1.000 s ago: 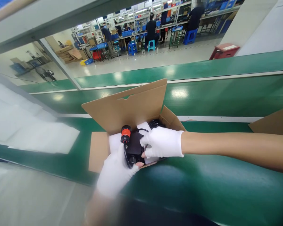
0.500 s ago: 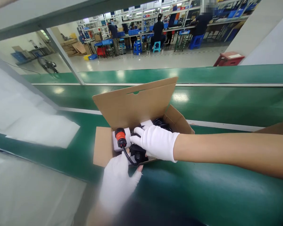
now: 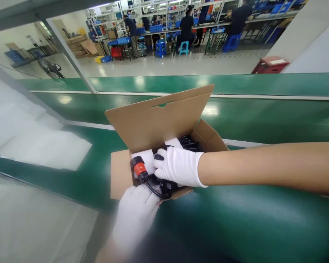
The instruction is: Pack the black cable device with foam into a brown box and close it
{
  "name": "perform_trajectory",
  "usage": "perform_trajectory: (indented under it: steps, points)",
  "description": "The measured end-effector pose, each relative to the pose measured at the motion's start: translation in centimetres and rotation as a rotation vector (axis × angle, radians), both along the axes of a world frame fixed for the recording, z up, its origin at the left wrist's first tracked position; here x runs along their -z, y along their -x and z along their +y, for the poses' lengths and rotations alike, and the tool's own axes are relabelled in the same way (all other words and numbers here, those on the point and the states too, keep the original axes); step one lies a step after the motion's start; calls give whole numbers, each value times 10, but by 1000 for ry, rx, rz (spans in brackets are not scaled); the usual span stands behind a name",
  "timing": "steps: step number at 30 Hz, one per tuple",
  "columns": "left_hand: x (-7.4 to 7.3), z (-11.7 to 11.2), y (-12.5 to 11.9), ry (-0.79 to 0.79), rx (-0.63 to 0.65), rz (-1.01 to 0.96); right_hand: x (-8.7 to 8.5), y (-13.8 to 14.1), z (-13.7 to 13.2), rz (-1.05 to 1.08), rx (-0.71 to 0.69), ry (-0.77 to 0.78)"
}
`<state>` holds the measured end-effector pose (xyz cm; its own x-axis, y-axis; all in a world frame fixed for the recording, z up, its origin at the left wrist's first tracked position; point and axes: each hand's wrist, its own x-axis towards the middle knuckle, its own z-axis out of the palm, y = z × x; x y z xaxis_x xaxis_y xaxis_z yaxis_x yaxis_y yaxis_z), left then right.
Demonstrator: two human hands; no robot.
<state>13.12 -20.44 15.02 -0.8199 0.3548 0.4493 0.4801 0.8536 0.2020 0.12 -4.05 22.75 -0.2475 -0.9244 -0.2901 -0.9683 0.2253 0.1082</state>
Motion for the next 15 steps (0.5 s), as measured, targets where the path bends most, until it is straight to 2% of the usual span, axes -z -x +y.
perform_trajectory:
  steps: [5, 8, 10, 12, 14, 15]
  points:
    - [-1, -2, 1, -25, -9, -54, 2, -8, 3, 42, -57, 76]
    - [-3, -2, -3, -90, -2, -46, 2, -12, 4, 101, -46, 38]
    - [-9, -3, -6, -219, -96, -33, 2, -13, 5, 122, -42, 20]
    - [-18, -5, -8, -323, -279, -47, 3, -12, 8, 132, -45, 25]
    - [-28, -6, -6, -291, -446, -81, 2, -8, 14, 134, -70, 24]
    - [-31, -6, -3, -231, -479, -93, 1, -7, 16, 124, -90, 12]
